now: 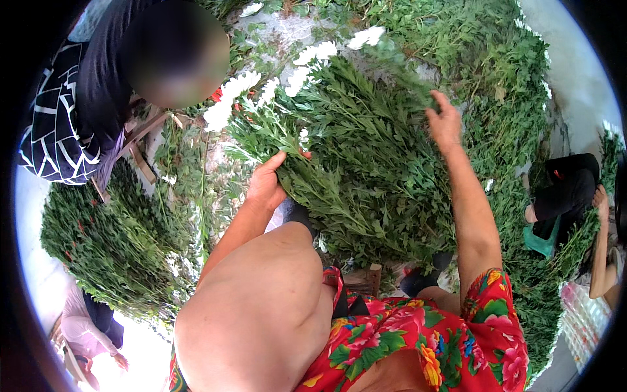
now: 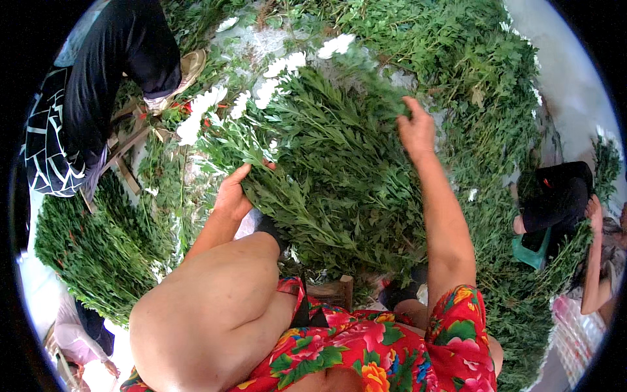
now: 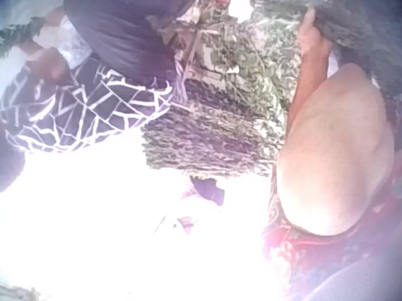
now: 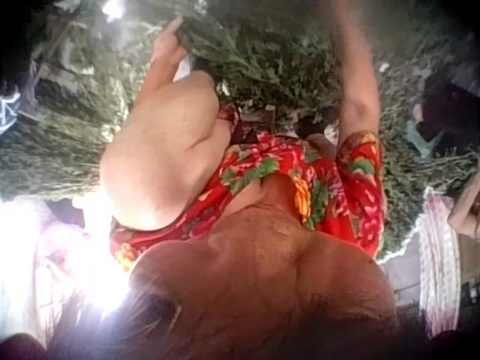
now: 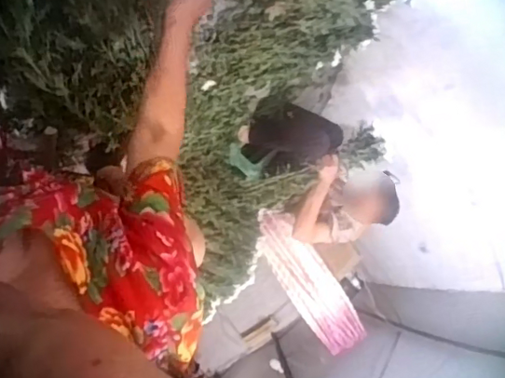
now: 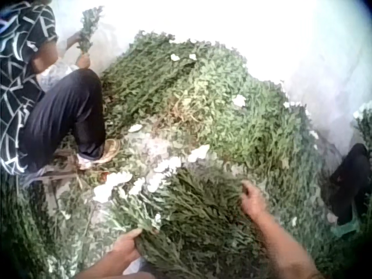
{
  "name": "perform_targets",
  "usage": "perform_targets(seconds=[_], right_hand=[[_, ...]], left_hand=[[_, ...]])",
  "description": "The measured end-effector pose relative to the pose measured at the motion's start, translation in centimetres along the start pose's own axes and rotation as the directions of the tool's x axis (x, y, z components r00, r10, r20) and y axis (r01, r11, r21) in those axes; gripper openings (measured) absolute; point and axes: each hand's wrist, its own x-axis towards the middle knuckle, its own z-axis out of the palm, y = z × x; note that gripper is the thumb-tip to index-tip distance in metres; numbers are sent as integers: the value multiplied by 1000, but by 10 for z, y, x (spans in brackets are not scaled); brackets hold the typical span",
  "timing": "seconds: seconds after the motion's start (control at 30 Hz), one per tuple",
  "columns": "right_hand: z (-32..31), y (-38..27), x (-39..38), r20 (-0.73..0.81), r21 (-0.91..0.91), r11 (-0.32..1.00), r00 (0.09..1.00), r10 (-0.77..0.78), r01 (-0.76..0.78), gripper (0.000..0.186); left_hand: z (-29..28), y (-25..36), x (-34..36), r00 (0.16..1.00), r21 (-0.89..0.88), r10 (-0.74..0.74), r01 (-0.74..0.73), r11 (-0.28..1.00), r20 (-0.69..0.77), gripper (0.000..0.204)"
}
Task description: The person picks individual flowers from a large pile, assembles them into a bunch, and secures the bunch with a red tie.
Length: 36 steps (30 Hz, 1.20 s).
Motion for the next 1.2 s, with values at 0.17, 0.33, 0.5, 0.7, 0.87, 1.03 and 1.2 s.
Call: perform_targets(seconds=[0.17, 0.33, 0.5, 0.7, 0.87, 1.03, 1.2], right_hand=[[-78, -2, 11, -199, 92, 960, 950, -242, 264, 44], [-112, -110, -42, 179, 397, 916, 973, -143, 61, 43], [-47, -169, -144, 305, 535, 843, 919, -249, 51, 42], [34, -176, -180, 218, 638, 754, 904, -367, 153, 39], [48, -195, -195, 157, 389, 892, 938, -310, 230, 36], [47, -201, -193, 152, 249, 932, 940, -306, 263, 36], [45, -204, -185, -42, 401, 869, 954, -297, 289, 38]], left_hand=[[0, -4, 11, 998, -39, -23, 25, 999, 55, 37], [9, 1, 10, 996, -83, -38, 44, 996, 82, 37], [16, 1, 11, 984, -89, -3, 19, 996, 180, 54], [34, 1, -1, 978, -64, 84, -73, 995, 191, 70], [24, -4, 0, 947, -5, 95, -98, 995, 308, 63], [21, -4, -1, 963, 0, 62, -65, 998, 263, 55], [14, -9, 5, 981, -43, 80, -73, 996, 177, 54]])
